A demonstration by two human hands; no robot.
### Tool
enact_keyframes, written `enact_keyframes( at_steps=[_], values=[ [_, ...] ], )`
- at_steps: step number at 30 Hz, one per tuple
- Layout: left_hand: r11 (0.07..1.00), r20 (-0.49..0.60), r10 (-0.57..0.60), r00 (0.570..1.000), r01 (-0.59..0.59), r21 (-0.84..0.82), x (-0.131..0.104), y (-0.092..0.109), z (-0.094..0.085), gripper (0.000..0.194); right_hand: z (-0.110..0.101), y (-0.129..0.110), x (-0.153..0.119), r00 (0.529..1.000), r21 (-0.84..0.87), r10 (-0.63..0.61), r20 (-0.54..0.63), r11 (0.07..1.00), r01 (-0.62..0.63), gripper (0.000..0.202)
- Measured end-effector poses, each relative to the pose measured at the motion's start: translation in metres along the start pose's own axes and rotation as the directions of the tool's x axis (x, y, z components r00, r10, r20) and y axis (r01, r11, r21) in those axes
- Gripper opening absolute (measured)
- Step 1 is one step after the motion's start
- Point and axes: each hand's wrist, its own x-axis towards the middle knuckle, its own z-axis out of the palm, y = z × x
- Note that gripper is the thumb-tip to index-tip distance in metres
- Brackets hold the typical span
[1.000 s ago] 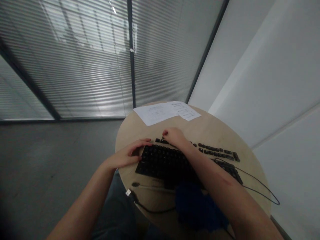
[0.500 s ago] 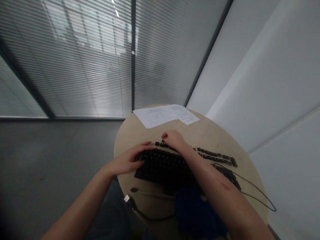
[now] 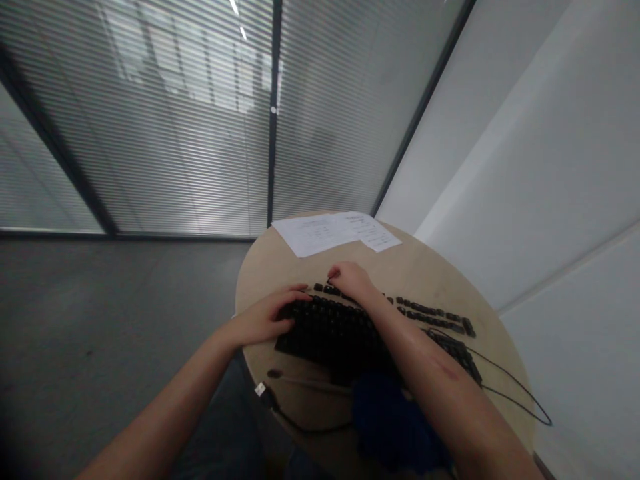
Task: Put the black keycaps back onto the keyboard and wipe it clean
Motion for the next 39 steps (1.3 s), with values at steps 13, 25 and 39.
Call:
enact_keyframes(
  at_steps=[13,25,39],
  values=[
    [0.999,0.027,0.038,0.999,-0.037,-0.014,0.0,0.002,-0.003,0.064,-0.008,-0.04,-0.112,0.973,0.309,-0.23,0.024,0.927,0.211,0.013],
    [0.999,0.015,0.0,1.0,-0.001,0.041,0.0,0.009,-0.002,0.06,0.019,-0.041,-0.125,0.943,0.193,-0.32,-0.093,0.923,0.332,0.013],
    [0.997,-0.057,0.012,0.998,-0.008,0.073,-0.005,0.01,-0.001,0.048,0.024,-0.039,-0.129,0.856,0.108,-0.474,-0.208,0.858,0.502,0.005]
  ],
)
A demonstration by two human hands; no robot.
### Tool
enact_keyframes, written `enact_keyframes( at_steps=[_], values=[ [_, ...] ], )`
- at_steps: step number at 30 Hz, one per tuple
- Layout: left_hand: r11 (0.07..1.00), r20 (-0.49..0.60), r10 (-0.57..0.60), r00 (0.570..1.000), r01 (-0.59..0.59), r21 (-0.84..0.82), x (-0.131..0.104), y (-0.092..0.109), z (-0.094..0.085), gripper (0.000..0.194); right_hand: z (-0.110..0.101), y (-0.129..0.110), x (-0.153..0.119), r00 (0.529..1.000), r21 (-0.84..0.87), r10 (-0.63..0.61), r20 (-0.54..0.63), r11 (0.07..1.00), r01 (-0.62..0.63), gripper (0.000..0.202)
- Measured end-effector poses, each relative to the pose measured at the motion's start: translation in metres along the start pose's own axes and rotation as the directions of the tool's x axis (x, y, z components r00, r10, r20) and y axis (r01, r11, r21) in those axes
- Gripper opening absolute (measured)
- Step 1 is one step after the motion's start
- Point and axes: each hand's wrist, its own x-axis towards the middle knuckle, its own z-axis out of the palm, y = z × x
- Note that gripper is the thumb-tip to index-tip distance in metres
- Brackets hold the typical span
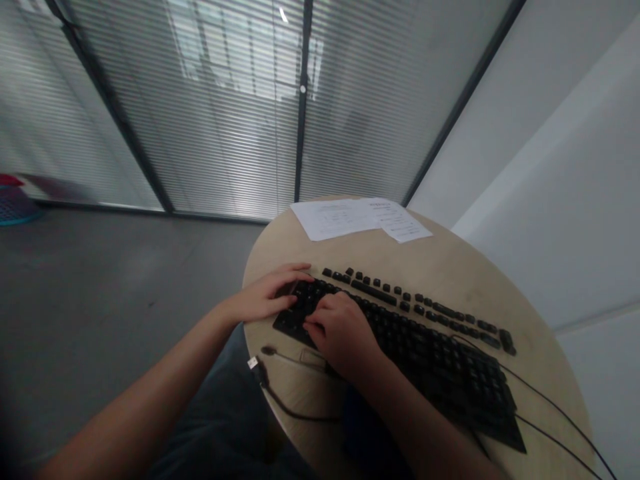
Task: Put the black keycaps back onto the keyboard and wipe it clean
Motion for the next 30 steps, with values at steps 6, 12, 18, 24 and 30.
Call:
enact_keyframes(
  at_steps=[6,12,18,24,30],
  values=[
    [1.0,0.01,0.011,1.0,-0.011,0.021,0.002,-0.003,0.002,0.05,-0.004,-0.005,0.002,0.994,-0.108,0.016,0.104,0.994,-0.005,0.015],
    [1.0,0.023,0.001,1.0,-0.001,0.022,0.004,-0.001,0.003,0.052,-0.007,-0.002,0.003,0.998,-0.102,0.008,0.058,0.995,-0.002,0.02],
    [0.998,0.006,0.006,1.0,-0.006,-0.059,0.016,0.001,0.014,0.054,-0.053,0.035,0.018,0.966,-0.109,0.212,-0.147,0.967,-0.229,0.025],
    [0.999,0.006,0.028,1.0,-0.028,-0.031,0.018,0.0,0.021,0.067,-0.069,0.098,0.041,0.884,-0.189,0.467,-0.013,0.867,-0.461,0.018],
    [1.0,0.018,0.022,1.0,-0.022,0.003,0.018,0.001,0.018,0.067,-0.045,0.117,0.065,0.845,-0.235,0.524,0.107,0.839,-0.491,0.015]
  ],
)
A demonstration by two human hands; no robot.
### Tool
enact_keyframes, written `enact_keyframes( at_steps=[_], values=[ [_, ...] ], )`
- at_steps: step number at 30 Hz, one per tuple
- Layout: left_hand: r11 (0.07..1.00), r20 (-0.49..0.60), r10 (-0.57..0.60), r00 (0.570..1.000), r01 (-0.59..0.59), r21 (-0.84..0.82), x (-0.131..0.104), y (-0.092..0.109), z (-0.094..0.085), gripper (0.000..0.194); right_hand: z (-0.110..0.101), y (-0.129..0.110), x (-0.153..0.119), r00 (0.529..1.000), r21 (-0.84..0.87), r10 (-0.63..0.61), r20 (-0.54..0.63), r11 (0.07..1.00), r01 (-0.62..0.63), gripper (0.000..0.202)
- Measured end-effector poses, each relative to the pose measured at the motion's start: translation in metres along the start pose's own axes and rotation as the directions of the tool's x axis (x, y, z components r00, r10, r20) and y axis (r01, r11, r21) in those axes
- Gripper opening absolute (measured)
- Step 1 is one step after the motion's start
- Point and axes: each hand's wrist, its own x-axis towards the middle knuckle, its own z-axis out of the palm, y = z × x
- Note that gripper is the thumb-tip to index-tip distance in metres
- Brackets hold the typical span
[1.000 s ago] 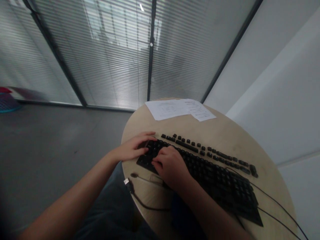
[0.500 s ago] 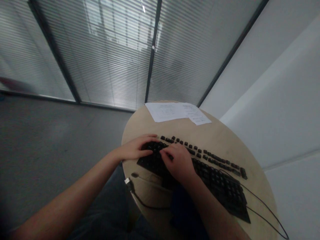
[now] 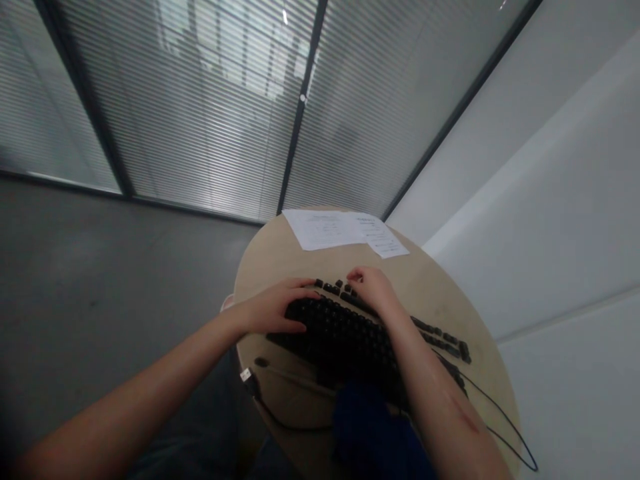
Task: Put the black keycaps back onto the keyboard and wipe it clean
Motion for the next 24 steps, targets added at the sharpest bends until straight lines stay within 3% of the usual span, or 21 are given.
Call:
enact_keyframes(
  at_steps=[13,24],
  values=[
    [1.0,-0.005,0.007,1.0,-0.007,-0.004,0.002,-0.001,0.001,0.061,0.018,-0.007,0.02,0.996,-0.022,-0.031,0.085,0.999,0.033,0.012],
    [1.0,-0.021,-0.011,1.0,0.01,-0.006,0.001,-0.005,0.004,0.06,0.015,-0.024,0.014,0.999,-0.022,-0.048,-0.01,0.999,0.048,0.014]
  ],
)
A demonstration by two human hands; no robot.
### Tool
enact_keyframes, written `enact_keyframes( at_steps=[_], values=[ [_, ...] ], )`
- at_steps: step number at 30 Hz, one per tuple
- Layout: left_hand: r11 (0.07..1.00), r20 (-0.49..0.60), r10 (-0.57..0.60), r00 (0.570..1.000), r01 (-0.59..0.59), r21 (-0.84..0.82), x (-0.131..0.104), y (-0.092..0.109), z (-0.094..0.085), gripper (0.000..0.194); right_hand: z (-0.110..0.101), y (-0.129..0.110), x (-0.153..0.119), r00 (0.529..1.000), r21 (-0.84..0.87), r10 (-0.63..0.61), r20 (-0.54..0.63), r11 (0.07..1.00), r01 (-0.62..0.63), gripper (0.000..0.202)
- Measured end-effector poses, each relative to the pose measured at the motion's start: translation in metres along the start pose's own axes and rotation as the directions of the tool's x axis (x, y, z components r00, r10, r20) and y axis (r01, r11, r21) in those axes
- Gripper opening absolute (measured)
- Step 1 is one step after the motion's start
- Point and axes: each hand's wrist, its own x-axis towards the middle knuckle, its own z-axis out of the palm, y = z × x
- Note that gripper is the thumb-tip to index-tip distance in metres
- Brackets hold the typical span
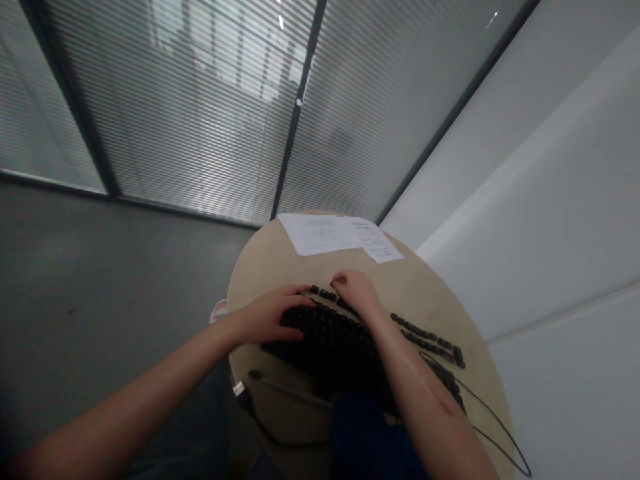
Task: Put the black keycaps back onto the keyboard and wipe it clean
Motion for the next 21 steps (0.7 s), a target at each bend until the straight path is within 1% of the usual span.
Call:
enact_keyframes(
  at_steps=[3,6,9,11,13,16,21],
  values=[
    [1.0,-0.006,0.008,1.0,-0.008,-0.021,-0.001,-0.001,-0.001,0.059,-0.011,-0.006,-0.02,0.995,0.045,-0.054,-0.089,0.997,0.059,0.013],
    [0.994,-0.019,0.03,0.999,-0.032,-0.102,-0.001,-0.002,-0.004,0.048,-0.018,-0.014,-0.057,0.969,0.117,-0.19,-0.158,0.971,0.209,0.012],
    [0.981,-0.046,0.024,0.999,-0.033,-0.193,0.0,-0.002,-0.008,0.043,-0.012,-0.024,-0.097,0.911,0.153,-0.369,-0.182,0.905,0.397,0.01],
    [0.975,-0.06,0.014,0.998,-0.027,-0.223,0.0,-0.003,-0.009,0.042,-0.002,-0.029,-0.115,0.866,0.163,-0.462,-0.193,0.855,0.493,0.01],
    [0.971,-0.074,-0.002,0.997,-0.016,-0.24,-0.001,-0.003,-0.01,0.041,0.008,-0.033,-0.124,0.84,0.171,-0.496,-0.222,0.828,0.534,0.009],
    [0.966,-0.11,-0.053,0.992,0.023,-0.256,-0.003,-0.001,-0.01,0.04,0.02,-0.037,-0.127,0.821,0.171,-0.498,-0.279,0.815,0.553,0.009],
    [0.967,-0.154,-0.091,0.984,0.05,-0.25,-0.003,0.0,-0.009,0.039,0.028,-0.035,-0.128,0.801,0.13,-0.515,-0.307,0.811,0.571,0.01]
  ],
)
